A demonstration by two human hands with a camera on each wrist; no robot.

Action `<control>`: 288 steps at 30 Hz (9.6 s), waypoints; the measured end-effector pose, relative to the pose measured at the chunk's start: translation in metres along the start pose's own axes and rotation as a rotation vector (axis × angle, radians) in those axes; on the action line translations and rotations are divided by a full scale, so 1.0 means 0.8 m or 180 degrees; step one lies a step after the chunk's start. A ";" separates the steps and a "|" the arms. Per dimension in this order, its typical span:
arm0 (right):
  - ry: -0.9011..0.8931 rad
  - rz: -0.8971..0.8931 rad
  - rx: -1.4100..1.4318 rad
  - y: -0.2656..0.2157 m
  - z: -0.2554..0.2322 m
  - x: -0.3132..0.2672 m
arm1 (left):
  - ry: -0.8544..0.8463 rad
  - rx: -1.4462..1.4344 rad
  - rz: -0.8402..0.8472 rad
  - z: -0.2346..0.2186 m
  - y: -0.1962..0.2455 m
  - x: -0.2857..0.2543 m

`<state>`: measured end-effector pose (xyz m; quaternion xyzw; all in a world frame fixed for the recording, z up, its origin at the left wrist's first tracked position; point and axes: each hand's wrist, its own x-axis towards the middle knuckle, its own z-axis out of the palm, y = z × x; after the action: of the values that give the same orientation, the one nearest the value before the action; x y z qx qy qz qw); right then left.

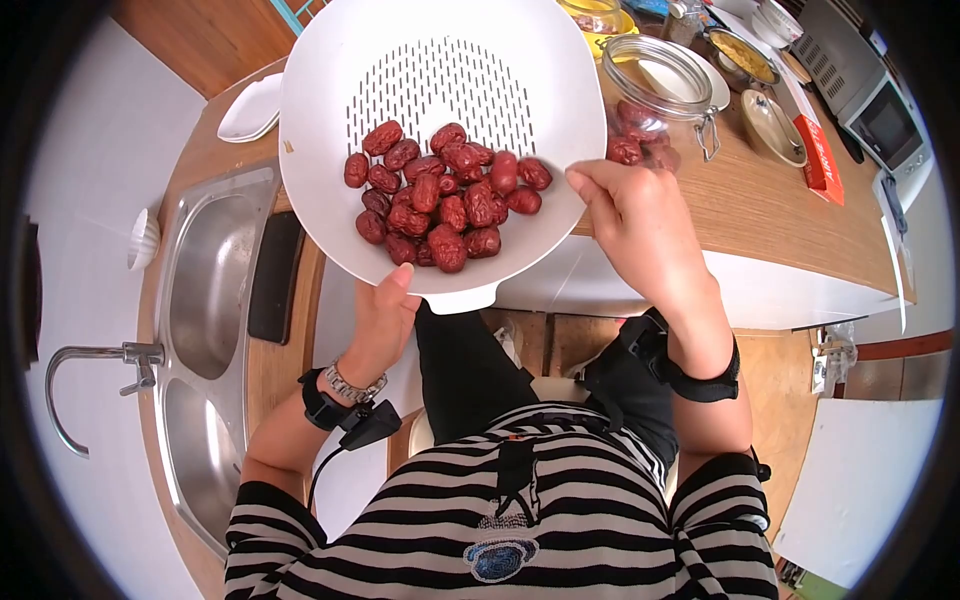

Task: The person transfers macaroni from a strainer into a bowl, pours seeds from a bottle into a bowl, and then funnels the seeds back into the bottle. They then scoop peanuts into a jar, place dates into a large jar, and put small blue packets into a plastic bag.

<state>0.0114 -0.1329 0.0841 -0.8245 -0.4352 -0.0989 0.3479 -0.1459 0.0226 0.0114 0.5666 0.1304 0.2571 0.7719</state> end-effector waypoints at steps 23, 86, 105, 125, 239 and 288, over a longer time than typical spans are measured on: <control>-0.0287 0.1768 0.3301 0.008 0.019 -0.028 | 0.0044 0.0025 -0.0083 0.002 0.002 0.000; -0.0042 -0.0418 -0.0450 -0.008 -0.004 -0.017 | -0.0067 0.0048 -0.0021 0.000 -0.002 -0.002; -0.0581 0.1702 0.3413 0.012 0.015 -0.038 | -0.0056 -0.0020 -0.0050 0.004 0.002 -0.002; 0.0492 0.1442 0.3692 0.012 -0.036 -0.012 | -0.0071 -0.0042 -0.0155 0.004 0.005 -0.001; 0.0088 -0.0400 -0.0176 -0.001 -0.024 -0.004 | -0.0087 0.0052 -0.0050 0.003 0.000 -0.002; 0.1621 0.0513 0.1896 0.044 -0.073 0.017 | -0.0089 -0.0078 -0.0110 0.002 0.000 0.001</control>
<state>0.0559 -0.1757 0.1162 -0.6681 -0.2786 -0.1420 0.6752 -0.1445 0.0215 0.0120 0.5582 0.1262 0.2374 0.7849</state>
